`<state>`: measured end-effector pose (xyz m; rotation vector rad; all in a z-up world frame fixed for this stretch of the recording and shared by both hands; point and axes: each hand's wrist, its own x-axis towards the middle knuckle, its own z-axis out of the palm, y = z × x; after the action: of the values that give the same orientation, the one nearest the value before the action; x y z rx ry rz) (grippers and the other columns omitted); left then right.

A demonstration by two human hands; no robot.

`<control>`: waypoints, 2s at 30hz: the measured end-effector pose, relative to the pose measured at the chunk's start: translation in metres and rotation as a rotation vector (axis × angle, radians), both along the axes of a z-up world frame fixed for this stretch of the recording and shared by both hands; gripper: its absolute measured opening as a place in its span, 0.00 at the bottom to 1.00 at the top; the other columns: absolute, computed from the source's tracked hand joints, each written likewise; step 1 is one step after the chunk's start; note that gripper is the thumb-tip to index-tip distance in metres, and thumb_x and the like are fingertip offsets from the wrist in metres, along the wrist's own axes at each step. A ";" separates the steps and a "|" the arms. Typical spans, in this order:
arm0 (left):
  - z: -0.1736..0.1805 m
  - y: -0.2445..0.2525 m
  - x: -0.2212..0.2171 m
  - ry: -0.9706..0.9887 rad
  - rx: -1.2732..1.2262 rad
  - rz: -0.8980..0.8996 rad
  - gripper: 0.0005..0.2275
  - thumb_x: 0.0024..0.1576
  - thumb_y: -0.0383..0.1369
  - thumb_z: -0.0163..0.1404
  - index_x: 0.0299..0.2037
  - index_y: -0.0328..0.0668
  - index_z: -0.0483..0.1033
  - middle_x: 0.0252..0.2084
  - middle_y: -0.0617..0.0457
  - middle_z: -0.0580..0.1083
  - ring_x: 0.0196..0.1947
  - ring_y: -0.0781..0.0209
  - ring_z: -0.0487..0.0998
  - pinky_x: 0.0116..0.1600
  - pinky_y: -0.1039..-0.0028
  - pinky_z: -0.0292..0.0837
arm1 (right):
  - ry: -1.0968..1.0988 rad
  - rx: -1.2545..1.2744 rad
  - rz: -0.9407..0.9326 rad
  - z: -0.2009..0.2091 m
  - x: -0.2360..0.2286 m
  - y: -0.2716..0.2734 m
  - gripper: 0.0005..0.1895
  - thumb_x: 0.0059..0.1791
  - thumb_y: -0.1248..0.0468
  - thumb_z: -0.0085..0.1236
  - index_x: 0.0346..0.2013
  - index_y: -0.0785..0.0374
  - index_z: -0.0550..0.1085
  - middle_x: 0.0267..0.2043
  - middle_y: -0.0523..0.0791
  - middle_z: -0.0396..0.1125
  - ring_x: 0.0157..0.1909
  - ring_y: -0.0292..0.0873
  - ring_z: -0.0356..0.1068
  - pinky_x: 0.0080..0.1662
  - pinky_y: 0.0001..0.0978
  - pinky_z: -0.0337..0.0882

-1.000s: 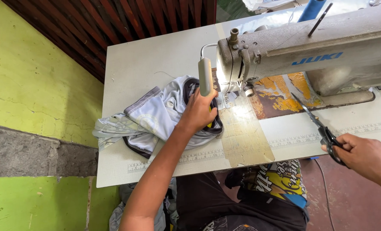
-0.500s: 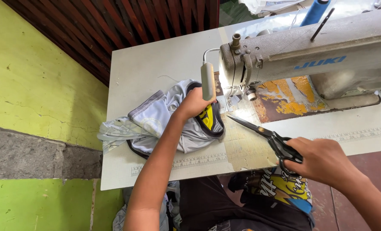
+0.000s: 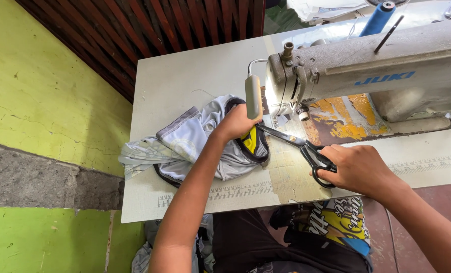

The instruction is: A person trims excess fabric from a garment with scissors and adjusts the settings on an industrial sewing machine.

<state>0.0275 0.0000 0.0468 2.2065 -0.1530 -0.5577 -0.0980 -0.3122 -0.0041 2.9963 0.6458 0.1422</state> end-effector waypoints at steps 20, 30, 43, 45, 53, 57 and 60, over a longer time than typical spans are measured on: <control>-0.015 -0.002 0.009 -0.006 0.066 -0.009 0.24 0.58 0.42 0.52 0.63 0.39 0.68 0.58 0.48 0.75 0.57 0.52 0.76 0.57 0.61 0.73 | -0.031 -0.024 -0.003 0.002 -0.001 0.001 0.23 0.42 0.36 0.54 0.42 0.45 0.74 0.30 0.35 0.73 0.31 0.51 0.74 0.28 0.46 0.69; -0.016 -0.005 0.008 0.010 0.049 -0.002 0.24 0.58 0.43 0.51 0.65 0.47 0.68 0.62 0.50 0.73 0.61 0.53 0.74 0.62 0.59 0.70 | -0.004 -0.044 -0.001 -0.010 -0.002 -0.008 0.21 0.45 0.37 0.52 0.45 0.42 0.73 0.34 0.33 0.74 0.30 0.49 0.74 0.27 0.44 0.69; -0.021 -0.009 -0.055 -0.170 0.242 -0.207 0.04 0.57 0.30 0.51 0.31 0.45 0.70 0.42 0.53 0.67 0.40 0.57 0.71 0.46 0.66 0.67 | 0.280 -0.021 0.051 0.005 -0.060 -0.024 0.21 0.45 0.39 0.59 0.40 0.47 0.70 0.28 0.35 0.70 0.22 0.52 0.69 0.25 0.46 0.63; -0.038 -0.012 -0.057 -0.254 0.271 -0.218 0.04 0.57 0.32 0.50 0.31 0.44 0.69 0.41 0.52 0.67 0.43 0.54 0.70 0.46 0.63 0.68 | 0.282 -0.042 0.056 0.007 -0.060 -0.022 0.22 0.45 0.38 0.59 0.40 0.48 0.70 0.28 0.35 0.70 0.22 0.51 0.69 0.25 0.45 0.63; -0.053 -0.025 -0.050 -0.463 0.374 -0.253 0.07 0.59 0.31 0.47 0.32 0.44 0.78 0.41 0.49 0.72 0.44 0.48 0.73 0.51 0.56 0.68 | 0.282 -0.114 0.054 0.017 -0.061 -0.021 0.22 0.47 0.37 0.57 0.37 0.48 0.69 0.27 0.35 0.68 0.20 0.48 0.68 0.23 0.41 0.64; -0.034 -0.010 -0.038 -0.044 0.041 -0.134 0.11 0.56 0.28 0.50 0.20 0.47 0.66 0.25 0.58 0.72 0.26 0.67 0.71 0.33 0.71 0.64 | 0.254 -0.054 0.035 0.017 -0.061 -0.027 0.21 0.44 0.38 0.58 0.41 0.44 0.71 0.31 0.33 0.71 0.23 0.51 0.71 0.25 0.45 0.65; -0.033 -0.003 -0.032 0.003 -0.056 -0.135 0.10 0.53 0.29 0.49 0.20 0.47 0.65 0.25 0.60 0.69 0.26 0.69 0.67 0.33 0.73 0.62 | 0.245 -0.040 0.006 0.021 -0.059 -0.030 0.22 0.43 0.37 0.58 0.43 0.42 0.72 0.33 0.32 0.73 0.26 0.53 0.73 0.27 0.47 0.68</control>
<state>-0.0044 -0.0029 0.0138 2.1514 -0.3144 -0.6230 -0.1565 -0.3417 0.0169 2.9985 0.6689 -0.2381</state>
